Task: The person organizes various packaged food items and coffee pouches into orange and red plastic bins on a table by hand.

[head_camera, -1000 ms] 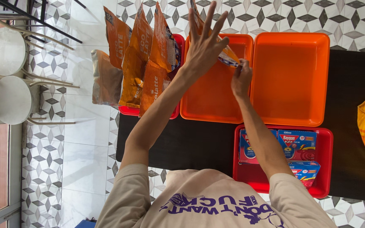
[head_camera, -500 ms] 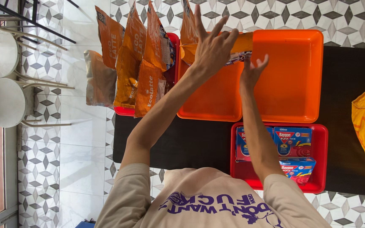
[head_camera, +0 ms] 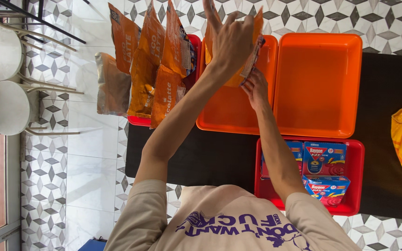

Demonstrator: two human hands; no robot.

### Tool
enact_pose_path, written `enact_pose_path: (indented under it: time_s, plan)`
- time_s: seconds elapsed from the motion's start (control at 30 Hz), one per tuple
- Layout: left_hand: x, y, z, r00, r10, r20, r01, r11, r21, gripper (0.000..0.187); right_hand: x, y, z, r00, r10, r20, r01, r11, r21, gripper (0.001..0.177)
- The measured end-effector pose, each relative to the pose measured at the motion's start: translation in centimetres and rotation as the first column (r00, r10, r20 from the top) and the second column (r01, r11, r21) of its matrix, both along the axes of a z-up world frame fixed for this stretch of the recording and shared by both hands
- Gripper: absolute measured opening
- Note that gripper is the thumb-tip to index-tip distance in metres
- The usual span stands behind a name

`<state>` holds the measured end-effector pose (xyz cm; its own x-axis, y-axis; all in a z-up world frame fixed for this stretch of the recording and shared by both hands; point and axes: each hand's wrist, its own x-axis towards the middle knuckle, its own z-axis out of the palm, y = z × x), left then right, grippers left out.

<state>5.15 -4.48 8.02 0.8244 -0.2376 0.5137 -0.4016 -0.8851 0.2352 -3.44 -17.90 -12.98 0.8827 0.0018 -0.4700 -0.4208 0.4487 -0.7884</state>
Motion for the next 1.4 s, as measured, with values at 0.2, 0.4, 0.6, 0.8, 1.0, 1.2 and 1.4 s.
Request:
enact_pose_path:
  time_s: [0.2, 0.4, 0.6, 0.8, 1.0, 1.2, 1.4]
  plan:
    - [2.0, 2.4, -2.2, 0.995, 0.099, 0.014, -0.100, 0.993, 0.057, 0.004, 1.2, 0.7, -0.8, 0.993, 0.116, -0.032, -0.120, 0.963, -0.241, 0.058]
    - [4.3, 3.6, -5.8, 0.984, 0.168, -0.053, -0.157, 0.973, 0.168, 0.009, 2.3, 2.3, -3.2, 0.991, 0.121, -0.060, -0.135, 0.897, -0.421, 0.048]
    - [5.7, 3.7, -7.4, 0.981, 0.192, 0.000, -0.186, 0.948, 0.257, 0.009, 3.2, 3.5, -3.6, 0.992, 0.107, -0.061, -0.123, 0.905, -0.407, 0.044]
    - [7.3, 3.9, -7.9, 0.981, 0.192, 0.005, -0.187, 0.949, 0.252, 0.014, 3.4, 4.1, -3.9, 0.996, 0.091, -0.007, -0.089, 0.952, -0.292, 0.052]
    - [8.1, 3.6, -7.7, 0.976, 0.217, 0.017, -0.208, 0.907, 0.367, 0.011, 2.6, 4.7, -2.9, 0.973, 0.210, 0.094, -0.172, 0.936, -0.306, 0.075]
    - [9.1, 3.4, -7.3, 0.964, 0.260, 0.047, -0.256, 0.874, 0.413, 0.016, 1.7, 5.5, -3.4, 0.882, 0.453, 0.131, -0.217, 0.637, -0.739, 0.079]
    - [9.3, 3.3, -6.8, 0.958, 0.276, 0.077, -0.280, 0.842, 0.460, 0.015, 2.0, 5.8, -4.2, 0.878, 0.457, 0.141, -0.194, 0.611, -0.768, 0.079]
